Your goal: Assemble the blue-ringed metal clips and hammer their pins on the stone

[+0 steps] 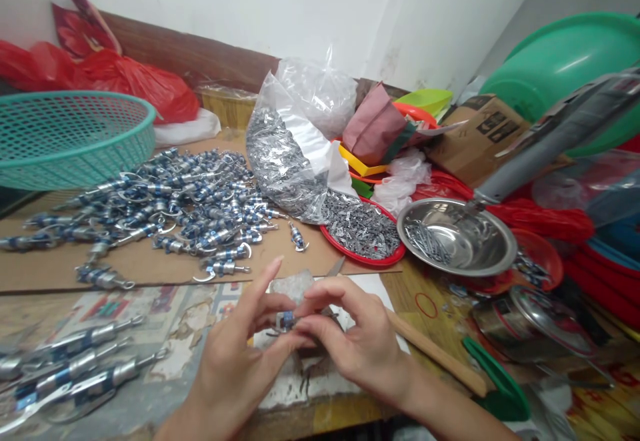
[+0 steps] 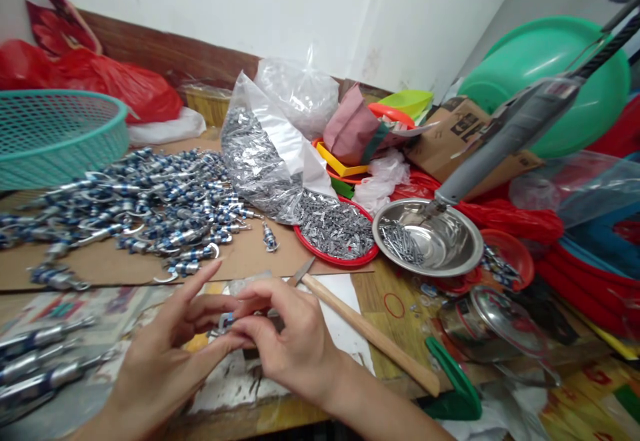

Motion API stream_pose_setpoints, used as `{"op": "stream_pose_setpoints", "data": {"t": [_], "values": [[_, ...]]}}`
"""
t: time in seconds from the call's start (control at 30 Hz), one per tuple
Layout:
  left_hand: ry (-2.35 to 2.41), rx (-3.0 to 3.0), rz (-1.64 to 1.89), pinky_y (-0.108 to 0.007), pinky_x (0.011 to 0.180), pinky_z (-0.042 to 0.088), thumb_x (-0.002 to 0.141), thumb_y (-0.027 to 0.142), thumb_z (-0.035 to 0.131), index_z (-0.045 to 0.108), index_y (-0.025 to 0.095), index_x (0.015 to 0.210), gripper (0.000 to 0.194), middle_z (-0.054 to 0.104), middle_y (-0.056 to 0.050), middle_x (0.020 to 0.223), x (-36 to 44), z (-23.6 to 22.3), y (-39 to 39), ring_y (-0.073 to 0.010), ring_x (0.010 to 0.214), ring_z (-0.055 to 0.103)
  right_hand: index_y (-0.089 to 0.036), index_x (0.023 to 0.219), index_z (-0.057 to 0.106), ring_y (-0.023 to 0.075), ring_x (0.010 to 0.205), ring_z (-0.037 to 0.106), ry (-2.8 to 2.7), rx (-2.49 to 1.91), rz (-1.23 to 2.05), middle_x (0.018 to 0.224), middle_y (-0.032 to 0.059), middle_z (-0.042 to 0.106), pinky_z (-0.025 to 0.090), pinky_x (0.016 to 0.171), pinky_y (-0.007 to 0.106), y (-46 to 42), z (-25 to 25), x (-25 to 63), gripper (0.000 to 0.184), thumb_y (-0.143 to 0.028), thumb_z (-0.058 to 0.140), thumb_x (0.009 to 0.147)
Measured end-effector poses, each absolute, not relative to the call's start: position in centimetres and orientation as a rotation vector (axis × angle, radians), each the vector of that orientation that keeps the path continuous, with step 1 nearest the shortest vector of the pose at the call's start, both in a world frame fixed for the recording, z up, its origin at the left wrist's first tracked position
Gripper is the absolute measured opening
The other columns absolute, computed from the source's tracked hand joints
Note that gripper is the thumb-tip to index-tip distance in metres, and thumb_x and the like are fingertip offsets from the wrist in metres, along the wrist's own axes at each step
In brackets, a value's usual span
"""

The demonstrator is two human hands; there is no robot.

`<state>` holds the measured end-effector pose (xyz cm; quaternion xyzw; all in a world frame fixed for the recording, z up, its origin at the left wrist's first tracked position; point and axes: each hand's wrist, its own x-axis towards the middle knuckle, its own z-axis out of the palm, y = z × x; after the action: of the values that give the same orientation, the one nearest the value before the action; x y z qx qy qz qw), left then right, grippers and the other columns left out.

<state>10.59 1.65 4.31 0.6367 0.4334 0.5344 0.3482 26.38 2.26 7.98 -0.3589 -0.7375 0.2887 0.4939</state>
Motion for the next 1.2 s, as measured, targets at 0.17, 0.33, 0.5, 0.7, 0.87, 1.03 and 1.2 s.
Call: {"op": "stream_pose_setpoints", "data": {"t": [0.17, 0.33, 0.5, 0.7, 0.87, 1.03, 1.2], "values": [[1.208, 1.717, 1.275, -0.016, 0.063, 0.056, 0.063, 0.021, 0.078, 0.072, 0.028, 0.089, 0.028, 0.076, 0.004, 0.075, 10.0, 5.0, 1.7, -0.0136, 0.066, 0.071, -0.022, 0.091, 0.056, 0.0101, 0.066, 0.065, -1.716, -0.837, 0.822, 0.075, -0.0027, 0.066, 0.054, 0.063, 0.02, 2.0, 7.0, 26.4, 0.027, -0.001, 0.059, 0.073], [1.314, 1.765, 1.164, -0.016, 0.068, 0.053, 0.059, 0.022, 0.08, 0.075, 0.027, 0.063, 0.007, 0.078, 0.003, 0.073, 10.1, 6.0, 1.4, -0.0142, 0.068, 0.072, -0.023, 0.087, 0.056, 0.0087, 0.066, 0.067, -1.493, -0.888, 1.05, 0.072, -0.0053, 0.068, 0.054, 0.064, 0.017, 1.9, 6.3, 26.3, 0.029, -0.002, 0.066, 0.069], [1.329, 1.666, 1.15, -0.015, 0.062, 0.052, 0.053, 0.021, 0.082, 0.073, 0.025, 0.056, 0.01, 0.078, 0.003, 0.071, 10.5, 6.3, 1.4, -0.0143, 0.064, 0.072, -0.023, 0.083, 0.057, 0.0074, 0.064, 0.067, -1.427, -0.919, 1.101, 0.07, -0.0066, 0.068, 0.053, 0.063, 0.014, 1.8, 6.5, 26.1, 0.029, -0.001, 0.068, 0.067], [1.294, 1.409, 1.128, -0.015, 0.067, 0.052, 0.051, 0.013, 0.078, 0.074, 0.029, 0.05, 0.016, 0.077, 0.003, 0.07, 10.1, 6.3, 1.5, -0.0143, 0.07, 0.071, -0.023, 0.094, 0.06, 0.0115, 0.077, 0.067, -1.626, -0.902, 0.955, 0.084, -0.0004, 0.07, 0.054, 0.071, 0.02, 1.2, 6.4, 27.3, 0.026, -0.008, 0.068, 0.074], [1.32, 1.266, 1.164, -0.015, 0.065, 0.052, 0.049, 0.013, 0.078, 0.072, 0.029, 0.047, 0.017, 0.076, 0.004, 0.067, 10.1, 6.5, 1.2, -0.014, 0.068, 0.071, -0.02, 0.106, 0.06, 0.0182, 0.089, 0.065, -1.907, -0.735, 0.631, 0.096, 0.0086, 0.069, 0.054, 0.079, 0.028, 0.6, 6.6, 28.5, 0.036, -0.008, 0.069, 0.073], [1.328, 1.651, 1.214, -0.019, 0.067, 0.055, 0.055, 0.017, 0.078, 0.075, 0.03, 0.055, 0.013, 0.078, 0.003, 0.07, 9.9, 6.2, 0.9, -0.0156, 0.064, 0.072, -0.017, 0.104, 0.063, 0.0196, 0.088, 0.065, -1.885, -0.809, 0.616, 0.093, 0.0098, 0.07, 0.053, 0.08, 0.03, 0.5, 8.4, 28.0, 0.028, -0.012, 0.067, 0.076], [1.282, 1.862, 1.255, -0.019, 0.064, 0.058, 0.061, 0.022, 0.075, 0.077, 0.031, 0.06, 0.009, 0.079, 0.002, 0.073, 9.9, 6.2, 0.9, -0.0176, 0.062, 0.074, -0.017, 0.093, 0.064, 0.0157, 0.07, 0.067, -1.922, -0.767, 0.526, 0.079, 0.0063, 0.072, 0.054, 0.065, 0.024, 0.7, 8.3, 26.8, 0.023, -0.002, 0.062, 0.076]]}}
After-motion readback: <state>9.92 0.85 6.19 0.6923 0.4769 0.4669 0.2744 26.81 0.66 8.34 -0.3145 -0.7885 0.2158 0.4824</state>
